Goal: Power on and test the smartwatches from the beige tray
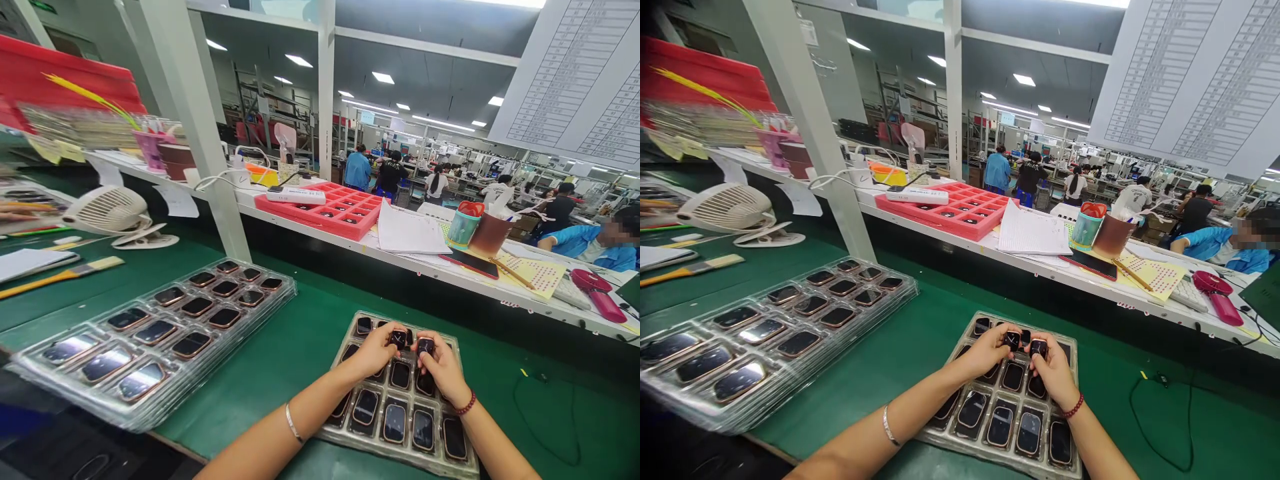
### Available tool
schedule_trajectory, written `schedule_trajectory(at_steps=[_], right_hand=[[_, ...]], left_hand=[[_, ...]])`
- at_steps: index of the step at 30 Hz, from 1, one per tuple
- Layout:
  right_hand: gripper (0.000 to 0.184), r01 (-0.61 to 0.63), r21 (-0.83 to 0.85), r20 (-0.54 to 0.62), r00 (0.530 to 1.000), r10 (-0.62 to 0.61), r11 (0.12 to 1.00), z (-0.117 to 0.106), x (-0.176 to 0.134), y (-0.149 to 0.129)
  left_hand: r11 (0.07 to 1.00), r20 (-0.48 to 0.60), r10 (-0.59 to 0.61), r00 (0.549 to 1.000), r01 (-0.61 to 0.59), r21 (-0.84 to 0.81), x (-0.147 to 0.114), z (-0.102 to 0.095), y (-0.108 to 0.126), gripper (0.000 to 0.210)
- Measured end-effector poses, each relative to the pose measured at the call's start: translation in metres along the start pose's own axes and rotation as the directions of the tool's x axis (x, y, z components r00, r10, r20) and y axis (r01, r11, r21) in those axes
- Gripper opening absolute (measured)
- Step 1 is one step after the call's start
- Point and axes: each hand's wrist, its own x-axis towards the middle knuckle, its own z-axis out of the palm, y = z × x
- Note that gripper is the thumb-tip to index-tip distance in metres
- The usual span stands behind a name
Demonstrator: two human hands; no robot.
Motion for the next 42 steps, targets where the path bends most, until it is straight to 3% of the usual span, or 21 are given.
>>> schedule_trajectory(at_steps=[3,6,9,12,16,19,23,27,30,34,37,42], right_hand=[[0.036,-0.003,0.010,0.040,0.999,0.003,1.000,0.001,-0.001,-0.001],[0.030,-0.028,0.016,0.039,0.999,0.027,0.999,0.000,0.000,0.000],[0.025,-0.027,-0.059,0.012,1.000,0.027,0.998,-0.001,0.000,0.000],[0.024,-0.007,-0.097,0.021,1.000,0.009,0.995,-0.001,-0.001,-0.001],[0.028,-0.026,-0.039,0.052,0.998,0.028,0.999,0.000,-0.001,-0.002],[0.030,-0.032,-0.020,0.046,0.998,0.033,0.999,0.001,-0.001,-0.002],[0.038,-0.028,-0.003,0.038,0.999,0.029,1.000,0.001,-0.001,-0.002],[0.033,-0.079,0.043,0.044,0.996,0.077,0.996,-0.002,-0.001,-0.002],[0.034,-0.087,0.065,0.051,0.995,0.084,0.994,-0.003,0.000,-0.001],[0.038,-0.037,0.018,0.026,0.999,0.036,0.999,-0.001,0.000,0.000],[0.032,-0.071,0.036,0.020,0.997,0.070,0.997,-0.002,0.000,0.000],[0.032,-0.076,0.039,0.004,0.997,0.076,0.996,-0.003,0.001,0.000]], left_hand=[[0.995,-0.008,0.074,0.997,-0.073,0.071,-0.001,-0.004,-0.008,0.036],[0.997,0.029,0.014,0.999,-0.016,0.070,-0.002,-0.004,-0.005,0.026],[0.999,0.048,-0.029,0.998,0.027,0.048,-0.004,-0.001,-0.003,0.031],[0.997,0.065,0.029,0.997,-0.033,0.065,-0.005,0.000,-0.003,0.038],[0.993,0.051,0.041,0.998,-0.047,0.107,-0.004,-0.001,-0.004,0.028],[0.997,0.035,-0.004,0.999,0.001,0.077,-0.003,-0.002,-0.006,0.023],[0.998,0.052,0.049,0.997,-0.051,0.023,-0.004,-0.002,-0.004,0.037],[0.998,0.084,-0.037,0.996,0.040,-0.046,-0.005,0.000,0.004,0.023],[0.995,0.051,-0.077,0.996,0.080,-0.059,-0.005,0.001,0.006,0.030],[0.998,0.023,-0.015,1.000,0.017,-0.068,-0.004,0.001,0.002,0.040],[0.996,0.060,-0.045,0.997,0.050,-0.078,-0.004,0.000,0.003,0.025],[1.000,0.008,-0.027,1.000,0.027,-0.014,-0.003,-0.001,0.000,0.029]])
